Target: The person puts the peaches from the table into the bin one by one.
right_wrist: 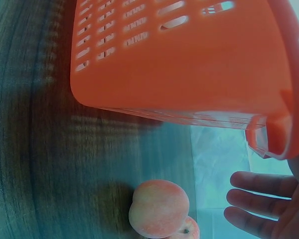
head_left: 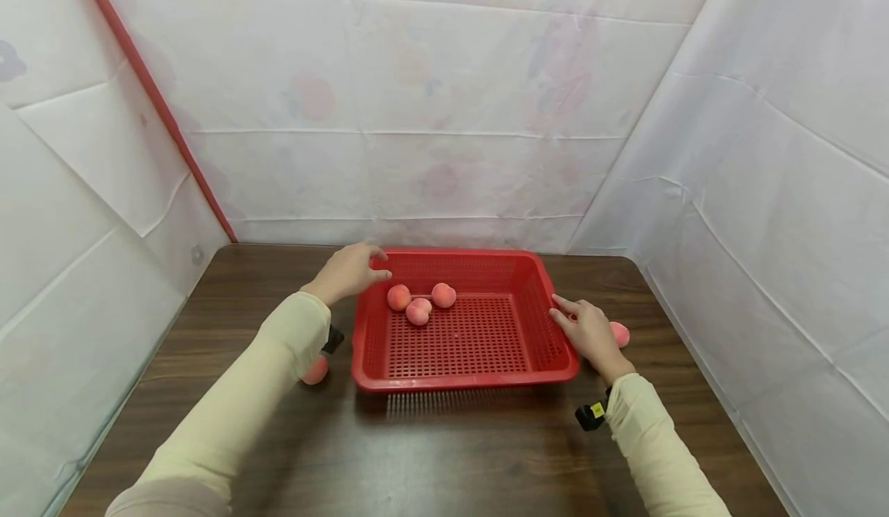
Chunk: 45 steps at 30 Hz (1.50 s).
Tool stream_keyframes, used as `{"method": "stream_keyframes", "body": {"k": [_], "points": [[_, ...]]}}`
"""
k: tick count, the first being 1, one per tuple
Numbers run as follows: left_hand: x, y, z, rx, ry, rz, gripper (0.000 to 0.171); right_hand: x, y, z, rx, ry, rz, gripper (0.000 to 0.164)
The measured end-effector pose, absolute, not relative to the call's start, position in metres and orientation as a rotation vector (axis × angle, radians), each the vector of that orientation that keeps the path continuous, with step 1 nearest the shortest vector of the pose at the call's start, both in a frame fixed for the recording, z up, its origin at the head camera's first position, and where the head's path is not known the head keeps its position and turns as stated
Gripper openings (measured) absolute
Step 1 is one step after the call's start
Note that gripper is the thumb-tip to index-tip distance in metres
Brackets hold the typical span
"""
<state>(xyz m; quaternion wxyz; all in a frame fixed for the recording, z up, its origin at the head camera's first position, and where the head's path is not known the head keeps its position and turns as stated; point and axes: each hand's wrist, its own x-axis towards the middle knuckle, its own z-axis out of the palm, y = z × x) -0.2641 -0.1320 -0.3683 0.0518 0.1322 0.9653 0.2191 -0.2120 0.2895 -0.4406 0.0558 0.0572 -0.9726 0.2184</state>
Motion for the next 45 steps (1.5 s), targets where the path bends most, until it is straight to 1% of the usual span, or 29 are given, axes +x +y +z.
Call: {"method": "stream_keyframes", "body": {"k": [18, 36, 45], "points": [[-0.253, -0.184, -0.381, 0.268, 2.914, 0.683, 0.047, -0.213, 0.288, -0.439, 0.165, -2.967, 0.677, 0.045], [-0.237, -0.207, -0.403, 0.221, 2.865, 0.638, 0.049, -0.213, 0.288, -0.438, 0.151, -2.984, 0.689, 0.046], [-0.229, -0.214, -0.413, 0.241, 2.864, 0.581, 0.048, -0.212, 0.288, -0.438, 0.152, -2.977, 0.695, 0.046]]}}
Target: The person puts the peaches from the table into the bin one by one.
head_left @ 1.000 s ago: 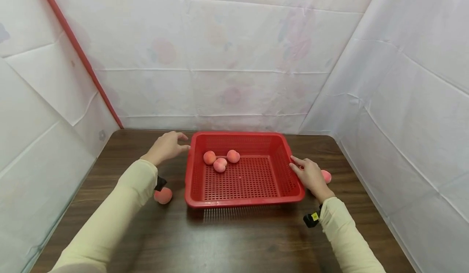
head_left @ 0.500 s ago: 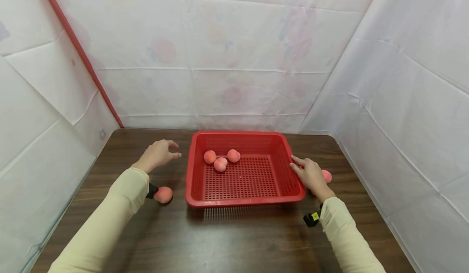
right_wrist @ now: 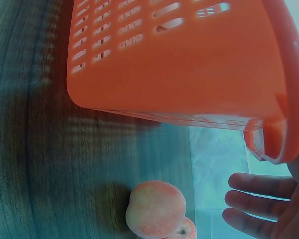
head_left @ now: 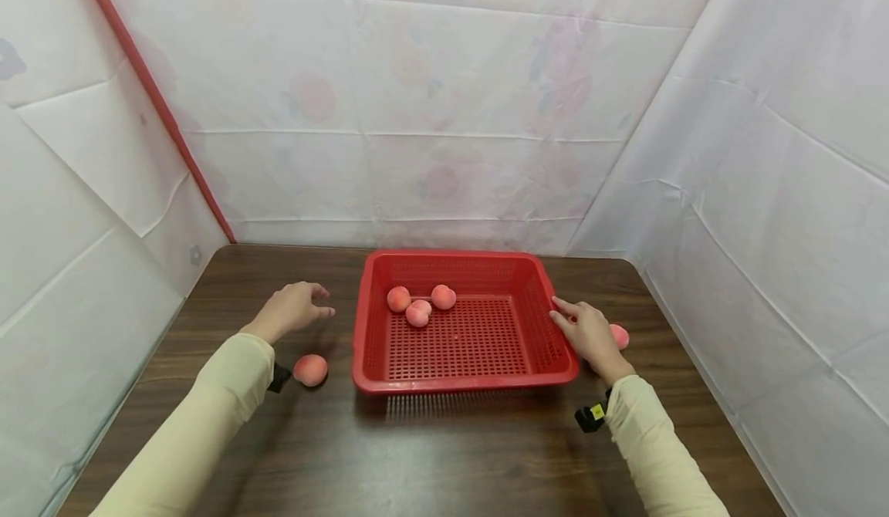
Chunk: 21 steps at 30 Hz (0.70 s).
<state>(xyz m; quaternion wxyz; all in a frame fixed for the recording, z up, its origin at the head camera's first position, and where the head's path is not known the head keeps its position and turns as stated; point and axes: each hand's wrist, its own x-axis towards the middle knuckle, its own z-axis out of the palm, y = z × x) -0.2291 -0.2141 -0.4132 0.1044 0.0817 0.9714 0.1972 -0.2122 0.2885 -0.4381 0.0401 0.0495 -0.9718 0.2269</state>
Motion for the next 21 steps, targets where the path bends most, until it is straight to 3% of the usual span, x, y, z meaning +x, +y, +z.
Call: {"method": "stream_keyframes", "body": {"k": [21], "points": [[-0.213, -0.219, -0.425, 0.212, 2.73, 0.432, 0.056, -0.211, 0.287, -0.437, 0.157, -2.978, 0.678, 0.046]]}}
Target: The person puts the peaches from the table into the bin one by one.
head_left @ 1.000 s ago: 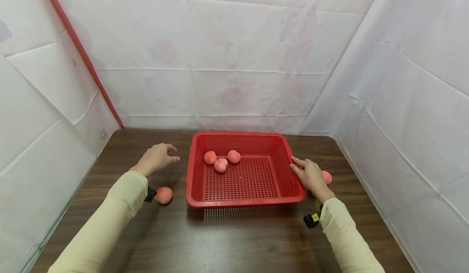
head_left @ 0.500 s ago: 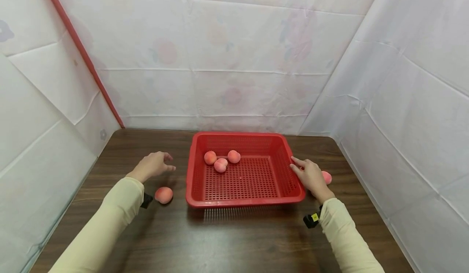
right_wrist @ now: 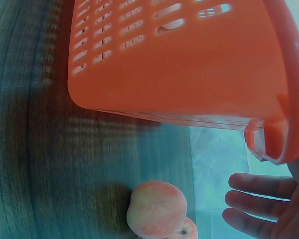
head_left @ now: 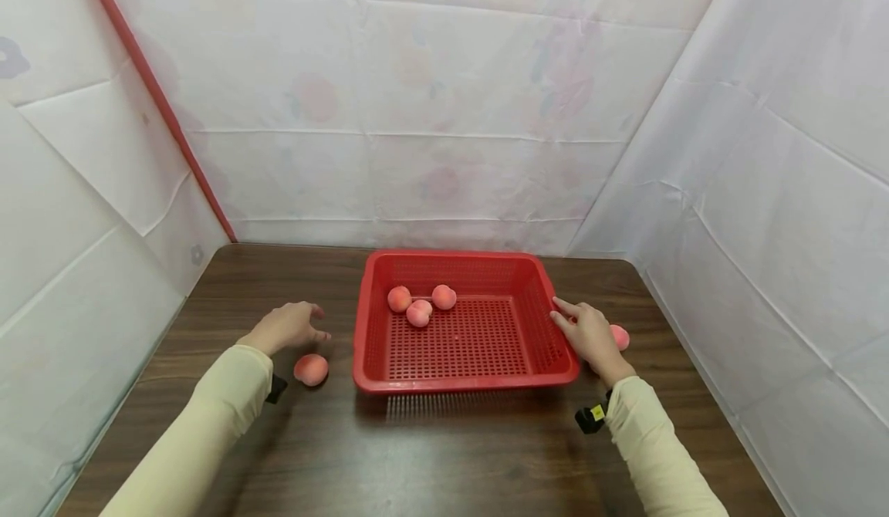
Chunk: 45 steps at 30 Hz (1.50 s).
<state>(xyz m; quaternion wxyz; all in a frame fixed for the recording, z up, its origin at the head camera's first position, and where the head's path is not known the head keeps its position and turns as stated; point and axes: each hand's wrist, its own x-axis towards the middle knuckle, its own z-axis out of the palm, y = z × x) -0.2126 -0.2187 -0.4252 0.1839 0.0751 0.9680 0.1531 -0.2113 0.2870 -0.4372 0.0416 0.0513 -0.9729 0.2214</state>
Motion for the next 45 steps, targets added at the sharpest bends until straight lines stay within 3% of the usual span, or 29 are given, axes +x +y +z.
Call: {"method": "stream_keyframes", "body": {"k": [9, 25, 35, 45], "points": [[-0.207, -0.227, -0.427, 0.32, 2.669, 0.371, 0.054, -0.213, 0.286, -0.435, 0.146, -2.991, 0.699, 0.047], [-0.199, -0.226, -0.435, 0.254, 2.63, 0.437, 0.056, -0.213, 0.287, -0.436, 0.154, -3.0, 0.668, 0.046], [-0.191, -0.223, -0.436, 0.227, 2.599, 0.49, 0.032, -0.213, 0.287, -0.435, 0.143, -2.995, 0.697, 0.047], [-0.185, -0.222, -0.436, 0.207, 2.581, 0.554, 0.029, -0.212, 0.287, -0.437, 0.171, -2.961, 0.645, 0.044]]}}
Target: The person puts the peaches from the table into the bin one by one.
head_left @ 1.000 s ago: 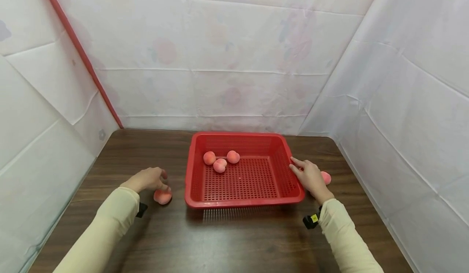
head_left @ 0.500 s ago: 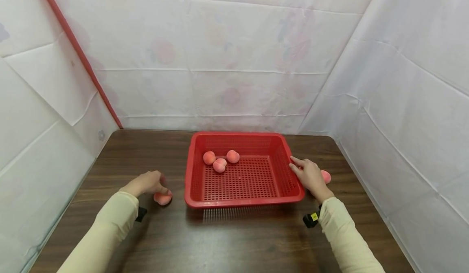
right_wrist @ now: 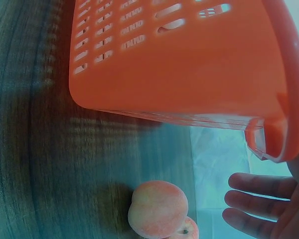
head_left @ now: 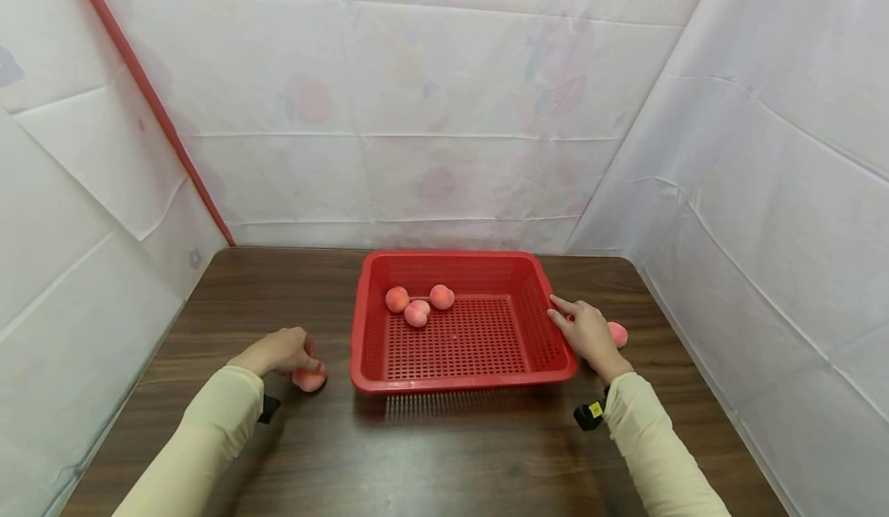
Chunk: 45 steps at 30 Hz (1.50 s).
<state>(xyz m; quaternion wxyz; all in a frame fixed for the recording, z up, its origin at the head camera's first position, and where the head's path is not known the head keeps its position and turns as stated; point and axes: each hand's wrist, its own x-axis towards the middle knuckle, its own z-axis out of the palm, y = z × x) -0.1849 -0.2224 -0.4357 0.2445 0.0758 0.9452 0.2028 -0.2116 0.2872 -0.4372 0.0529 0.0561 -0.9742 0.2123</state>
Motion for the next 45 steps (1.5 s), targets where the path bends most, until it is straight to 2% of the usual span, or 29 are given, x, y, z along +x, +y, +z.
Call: {"method": "stream_keyframes", "body": {"k": [10, 18, 45], "points": [[-0.187, -0.226, -0.435, 0.236, 2.614, 0.569, 0.025, -0.212, 0.287, -0.437, 0.16, -2.974, 0.665, 0.045], [-0.193, -0.228, -0.436, 0.219, 2.676, 0.548, 0.037, -0.211, 0.287, -0.437, 0.159, -2.976, 0.663, 0.045], [-0.208, -0.229, -0.412, 0.152, 2.941, 0.738, 0.045, -0.211, 0.288, -0.435, 0.13, -3.007, 0.691, 0.046]]}}
